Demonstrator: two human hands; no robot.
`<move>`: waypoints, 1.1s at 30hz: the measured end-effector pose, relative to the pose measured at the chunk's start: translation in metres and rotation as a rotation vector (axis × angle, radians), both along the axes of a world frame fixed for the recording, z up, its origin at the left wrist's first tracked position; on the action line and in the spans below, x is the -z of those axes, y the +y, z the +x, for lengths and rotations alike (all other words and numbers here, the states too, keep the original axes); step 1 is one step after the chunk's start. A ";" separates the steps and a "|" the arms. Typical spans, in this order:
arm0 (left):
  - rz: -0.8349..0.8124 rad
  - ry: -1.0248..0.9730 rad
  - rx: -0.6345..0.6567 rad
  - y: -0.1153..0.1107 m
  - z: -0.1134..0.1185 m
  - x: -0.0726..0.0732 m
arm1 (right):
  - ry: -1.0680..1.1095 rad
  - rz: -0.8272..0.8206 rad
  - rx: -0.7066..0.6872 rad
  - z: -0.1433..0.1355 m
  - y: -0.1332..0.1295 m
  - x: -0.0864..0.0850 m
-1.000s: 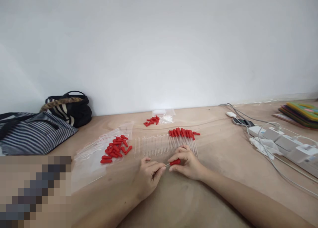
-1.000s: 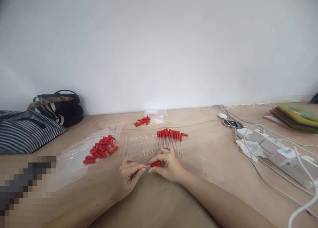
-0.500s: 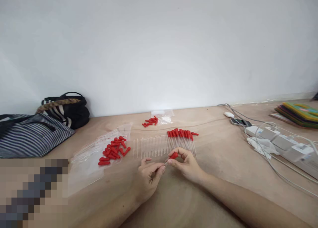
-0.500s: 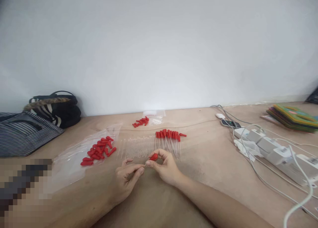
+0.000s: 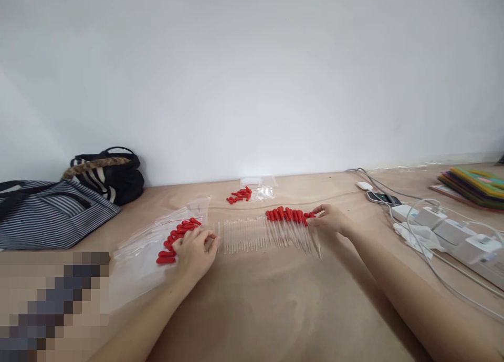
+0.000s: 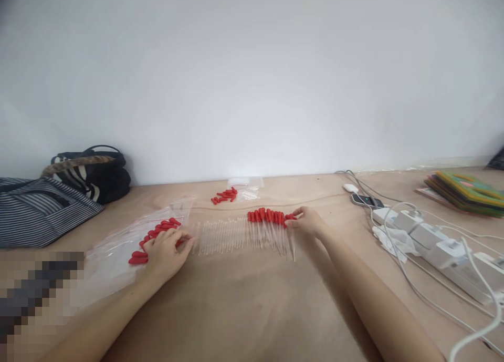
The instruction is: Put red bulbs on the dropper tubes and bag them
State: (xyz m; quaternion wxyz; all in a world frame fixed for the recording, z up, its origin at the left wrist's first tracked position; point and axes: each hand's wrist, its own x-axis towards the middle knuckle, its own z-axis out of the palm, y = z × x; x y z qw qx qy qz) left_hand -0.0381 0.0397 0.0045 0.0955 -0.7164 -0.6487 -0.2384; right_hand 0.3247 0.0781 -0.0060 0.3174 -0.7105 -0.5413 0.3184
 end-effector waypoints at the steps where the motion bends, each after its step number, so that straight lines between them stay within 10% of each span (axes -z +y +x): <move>1: -0.018 0.012 -0.032 0.001 -0.002 0.000 | -0.025 -0.002 0.017 -0.001 0.001 0.005; 33: -0.243 0.214 -0.184 0.034 0.001 -0.015 | -0.049 0.035 0.002 -0.002 0.025 0.029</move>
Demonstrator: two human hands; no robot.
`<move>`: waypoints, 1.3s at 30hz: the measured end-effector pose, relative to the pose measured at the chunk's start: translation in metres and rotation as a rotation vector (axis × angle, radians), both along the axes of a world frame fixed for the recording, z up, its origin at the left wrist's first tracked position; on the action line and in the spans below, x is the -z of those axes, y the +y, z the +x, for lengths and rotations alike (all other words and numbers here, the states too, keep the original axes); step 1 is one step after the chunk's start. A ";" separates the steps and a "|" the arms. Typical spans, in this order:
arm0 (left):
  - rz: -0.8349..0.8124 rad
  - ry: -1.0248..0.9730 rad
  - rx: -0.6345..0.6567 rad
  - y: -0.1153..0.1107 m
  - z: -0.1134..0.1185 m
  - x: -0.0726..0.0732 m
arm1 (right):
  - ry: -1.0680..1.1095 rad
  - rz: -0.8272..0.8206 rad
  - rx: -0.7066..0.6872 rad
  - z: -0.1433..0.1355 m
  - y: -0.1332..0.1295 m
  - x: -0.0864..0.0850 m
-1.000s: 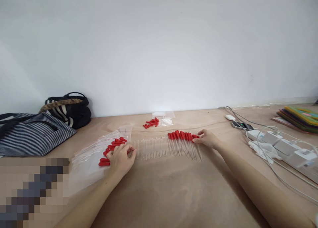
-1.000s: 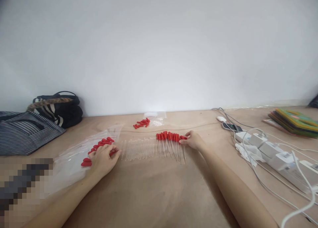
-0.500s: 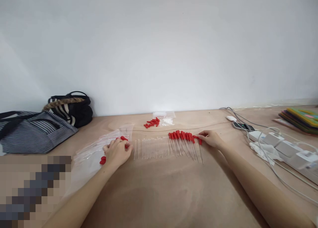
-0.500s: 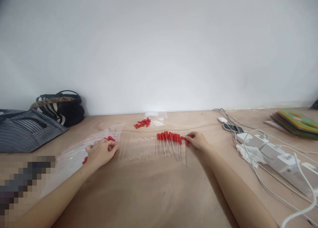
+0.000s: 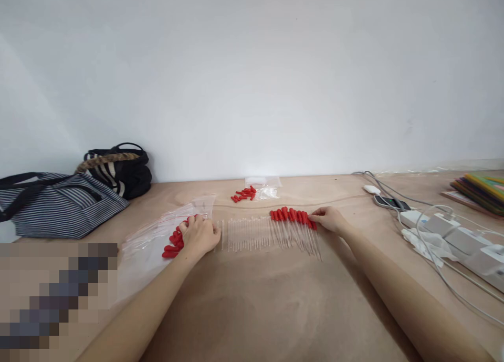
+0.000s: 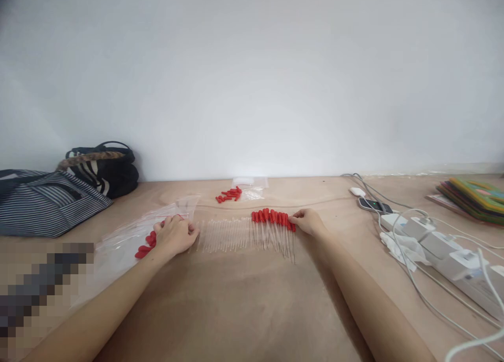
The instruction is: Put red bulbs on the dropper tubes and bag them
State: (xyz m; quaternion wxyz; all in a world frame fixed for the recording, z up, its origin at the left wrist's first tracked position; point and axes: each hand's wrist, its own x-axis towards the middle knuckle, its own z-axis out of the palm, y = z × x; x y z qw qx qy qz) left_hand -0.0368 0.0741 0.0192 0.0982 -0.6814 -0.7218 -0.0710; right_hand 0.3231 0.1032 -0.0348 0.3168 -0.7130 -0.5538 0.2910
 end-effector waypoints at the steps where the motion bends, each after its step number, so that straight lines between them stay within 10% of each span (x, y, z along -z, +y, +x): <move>1: -0.007 0.005 -0.004 0.001 0.001 0.000 | 0.010 -0.008 0.011 -0.001 0.001 0.000; 17: 0.007 -0.075 0.168 -0.016 0.013 -0.022 | 0.266 0.280 0.236 -0.014 -0.005 -0.003; 23: 0.107 -0.169 0.608 -0.054 0.025 0.000 | 0.344 0.429 0.245 -0.014 -0.015 -0.002; 29: 0.319 -0.234 0.722 -0.065 0.026 0.019 | 0.425 0.528 0.317 -0.026 -0.025 -0.011; 39: 0.341 -0.311 0.797 -0.071 0.031 0.027 | 0.431 0.303 -0.464 -0.118 -0.098 -0.010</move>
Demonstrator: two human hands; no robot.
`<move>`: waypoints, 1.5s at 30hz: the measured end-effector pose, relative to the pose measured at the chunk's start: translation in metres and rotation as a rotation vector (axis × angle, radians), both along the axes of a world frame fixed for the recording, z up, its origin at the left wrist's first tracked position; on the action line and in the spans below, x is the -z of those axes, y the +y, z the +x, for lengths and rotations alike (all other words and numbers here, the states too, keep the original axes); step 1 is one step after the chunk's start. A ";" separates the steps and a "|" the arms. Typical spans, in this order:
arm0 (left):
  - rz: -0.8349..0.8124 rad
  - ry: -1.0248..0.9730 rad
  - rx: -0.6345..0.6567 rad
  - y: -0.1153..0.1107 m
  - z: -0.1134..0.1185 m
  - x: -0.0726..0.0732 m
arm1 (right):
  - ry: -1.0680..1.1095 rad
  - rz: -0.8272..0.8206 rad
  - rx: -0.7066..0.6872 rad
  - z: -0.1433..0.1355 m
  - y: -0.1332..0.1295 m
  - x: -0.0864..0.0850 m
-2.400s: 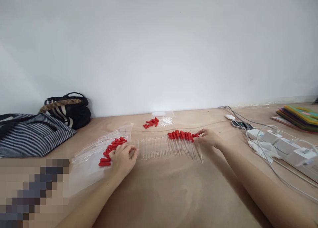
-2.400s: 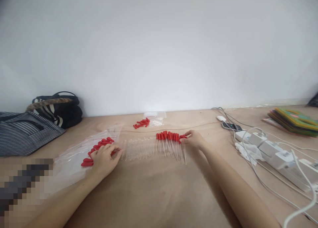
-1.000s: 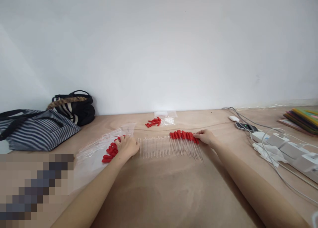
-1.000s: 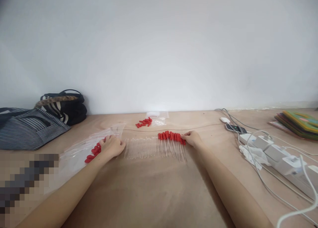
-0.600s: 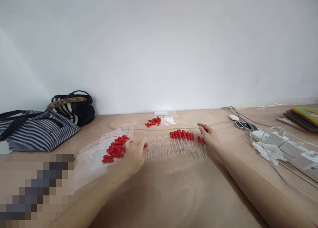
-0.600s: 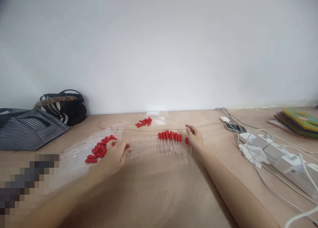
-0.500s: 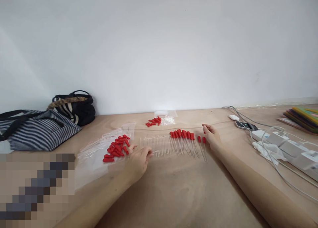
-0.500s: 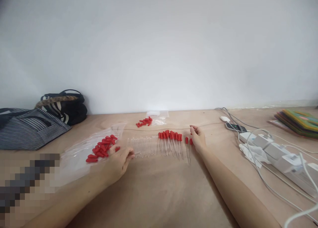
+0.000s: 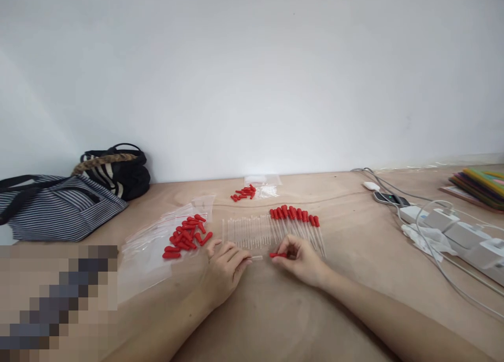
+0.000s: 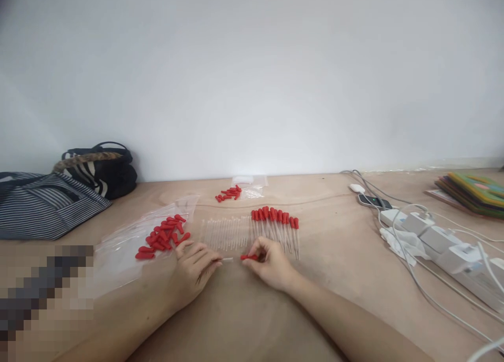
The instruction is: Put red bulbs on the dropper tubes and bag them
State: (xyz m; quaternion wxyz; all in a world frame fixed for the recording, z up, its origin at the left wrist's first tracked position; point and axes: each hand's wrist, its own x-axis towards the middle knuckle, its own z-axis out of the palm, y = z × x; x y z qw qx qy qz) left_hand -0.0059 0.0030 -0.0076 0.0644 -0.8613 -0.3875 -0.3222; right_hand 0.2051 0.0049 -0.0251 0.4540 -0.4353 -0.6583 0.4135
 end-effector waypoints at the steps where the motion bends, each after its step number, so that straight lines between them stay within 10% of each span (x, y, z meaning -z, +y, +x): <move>1: -0.003 0.003 0.006 -0.001 0.000 0.000 | -0.066 0.032 -0.016 -0.004 -0.004 0.000; 6: -0.026 0.046 0.011 -0.004 0.002 -0.002 | -0.298 0.248 -0.075 -0.005 -0.009 -0.007; 45: -0.037 -0.034 0.140 -0.011 0.013 0.000 | -0.330 0.405 -0.071 -0.002 -0.007 0.002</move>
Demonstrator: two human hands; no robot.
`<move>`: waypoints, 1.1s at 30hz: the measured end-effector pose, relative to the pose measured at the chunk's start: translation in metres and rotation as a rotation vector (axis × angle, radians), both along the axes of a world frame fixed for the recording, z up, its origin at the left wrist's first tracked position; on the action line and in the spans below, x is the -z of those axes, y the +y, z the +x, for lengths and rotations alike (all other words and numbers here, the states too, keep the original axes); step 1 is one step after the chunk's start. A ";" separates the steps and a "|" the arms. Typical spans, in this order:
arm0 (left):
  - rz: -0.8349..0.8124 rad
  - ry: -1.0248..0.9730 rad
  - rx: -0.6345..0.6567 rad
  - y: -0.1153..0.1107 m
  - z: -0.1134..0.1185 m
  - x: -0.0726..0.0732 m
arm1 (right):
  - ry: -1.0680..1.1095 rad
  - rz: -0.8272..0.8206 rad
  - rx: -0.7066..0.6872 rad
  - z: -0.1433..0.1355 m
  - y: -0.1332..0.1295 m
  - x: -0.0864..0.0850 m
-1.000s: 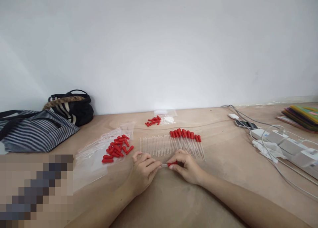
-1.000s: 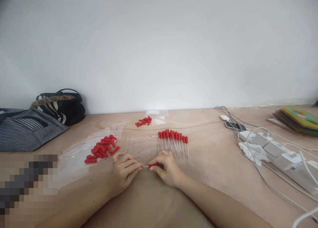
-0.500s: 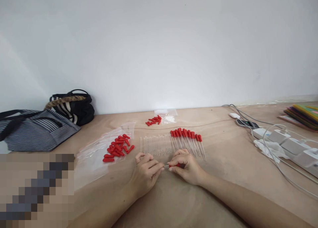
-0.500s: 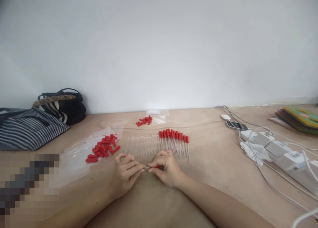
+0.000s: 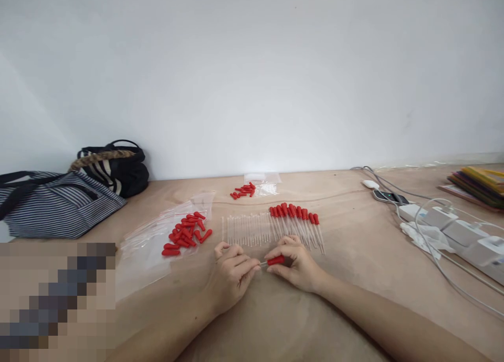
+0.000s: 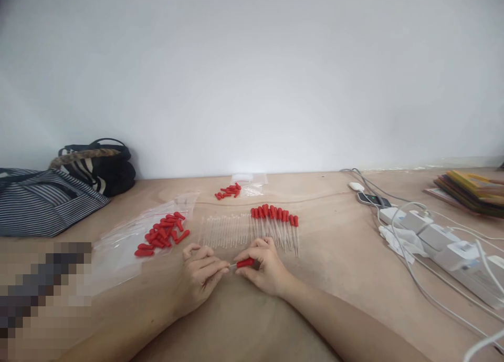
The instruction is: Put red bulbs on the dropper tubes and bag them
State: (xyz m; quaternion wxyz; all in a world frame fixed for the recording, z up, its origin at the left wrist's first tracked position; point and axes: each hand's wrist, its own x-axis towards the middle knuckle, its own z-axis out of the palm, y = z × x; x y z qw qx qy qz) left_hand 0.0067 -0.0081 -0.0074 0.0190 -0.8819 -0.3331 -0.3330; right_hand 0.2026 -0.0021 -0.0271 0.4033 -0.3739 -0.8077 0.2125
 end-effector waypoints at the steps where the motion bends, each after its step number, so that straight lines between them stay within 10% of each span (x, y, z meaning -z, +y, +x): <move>1: 0.001 -0.001 -0.002 0.000 0.000 0.000 | -0.003 0.012 -0.004 0.000 0.000 0.001; 9: -0.059 0.004 -0.033 -0.003 0.003 -0.005 | 0.031 0.057 0.001 -0.002 0.000 -0.001; 21: -0.106 -0.040 -0.012 0.002 -0.006 -0.010 | 0.640 -0.419 0.047 0.007 0.017 -0.027; 26: -0.047 0.019 -0.372 0.022 -0.033 -0.014 | 0.417 -0.436 0.334 0.080 0.062 -0.051; 29: -0.046 0.045 -0.624 0.038 -0.052 -0.018 | 0.129 -0.400 0.649 0.117 0.079 -0.041; 33: -0.151 0.129 -0.875 0.051 -0.074 -0.028 | 0.022 -0.394 0.744 0.131 0.089 -0.013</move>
